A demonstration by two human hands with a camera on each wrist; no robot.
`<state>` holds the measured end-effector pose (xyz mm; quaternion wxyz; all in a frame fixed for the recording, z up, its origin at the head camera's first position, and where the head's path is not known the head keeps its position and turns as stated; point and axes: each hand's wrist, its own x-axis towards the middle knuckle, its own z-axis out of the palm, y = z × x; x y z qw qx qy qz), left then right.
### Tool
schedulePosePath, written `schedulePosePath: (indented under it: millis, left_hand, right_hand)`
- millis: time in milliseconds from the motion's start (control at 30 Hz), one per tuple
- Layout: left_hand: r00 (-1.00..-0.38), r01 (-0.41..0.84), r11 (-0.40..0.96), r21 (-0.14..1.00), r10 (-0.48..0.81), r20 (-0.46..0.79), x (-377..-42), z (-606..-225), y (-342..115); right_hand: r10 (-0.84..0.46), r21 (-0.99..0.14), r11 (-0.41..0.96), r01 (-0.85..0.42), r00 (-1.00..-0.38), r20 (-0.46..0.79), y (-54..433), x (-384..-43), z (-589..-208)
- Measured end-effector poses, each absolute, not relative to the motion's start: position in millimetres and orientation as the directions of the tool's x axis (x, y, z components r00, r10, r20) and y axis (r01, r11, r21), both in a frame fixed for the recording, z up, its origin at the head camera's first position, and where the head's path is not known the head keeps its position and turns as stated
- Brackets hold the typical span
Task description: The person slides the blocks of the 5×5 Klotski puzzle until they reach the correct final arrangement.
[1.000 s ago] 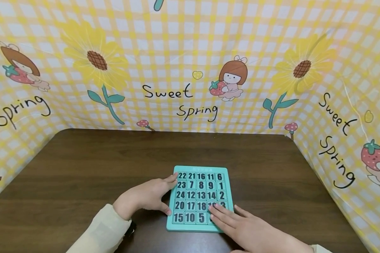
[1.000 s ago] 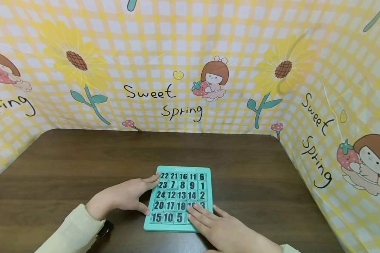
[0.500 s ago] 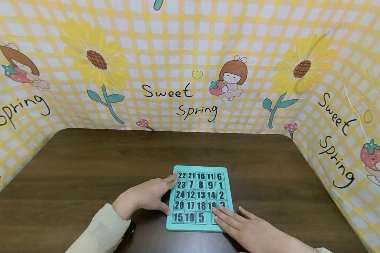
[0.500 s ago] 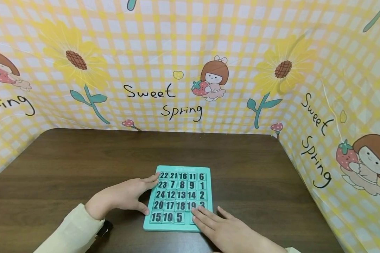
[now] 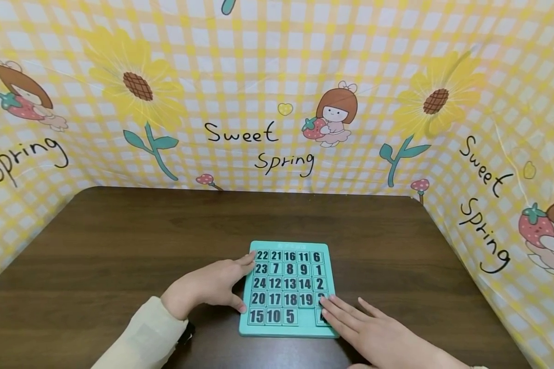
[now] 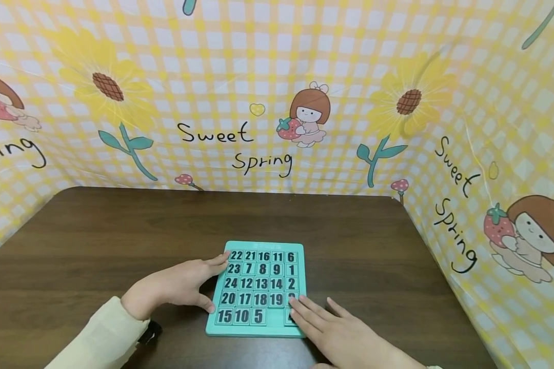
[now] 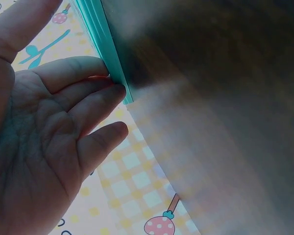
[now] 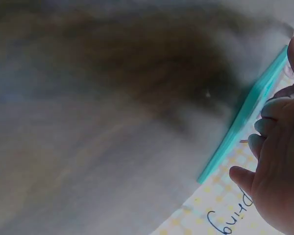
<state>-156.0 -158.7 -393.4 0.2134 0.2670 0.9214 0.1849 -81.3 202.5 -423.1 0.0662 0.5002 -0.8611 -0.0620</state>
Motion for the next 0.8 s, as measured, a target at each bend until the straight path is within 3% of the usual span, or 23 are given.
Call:
schedulePosePath:
  millis: [167,467,800]
  left_hand:
    - [-0.765,0.415,0.791,0.449,0.571,-0.298,-156,-394,-159]
    - [-0.769,0.410,0.792,0.452,0.567,-0.295,-155,-396,-158]
    - [-0.771,0.413,0.791,0.450,0.567,-0.290,-156,-394,-160]
  right_hand:
    - [-0.873,0.068,0.488,-0.870,-0.487,0.029,190,-84,-417]
    - [-0.920,0.122,0.385,-0.915,-0.391,-0.031,160,-90,-416]
    - [-0.924,0.103,0.367,-0.925,-0.375,-0.076,150,-93,-417]
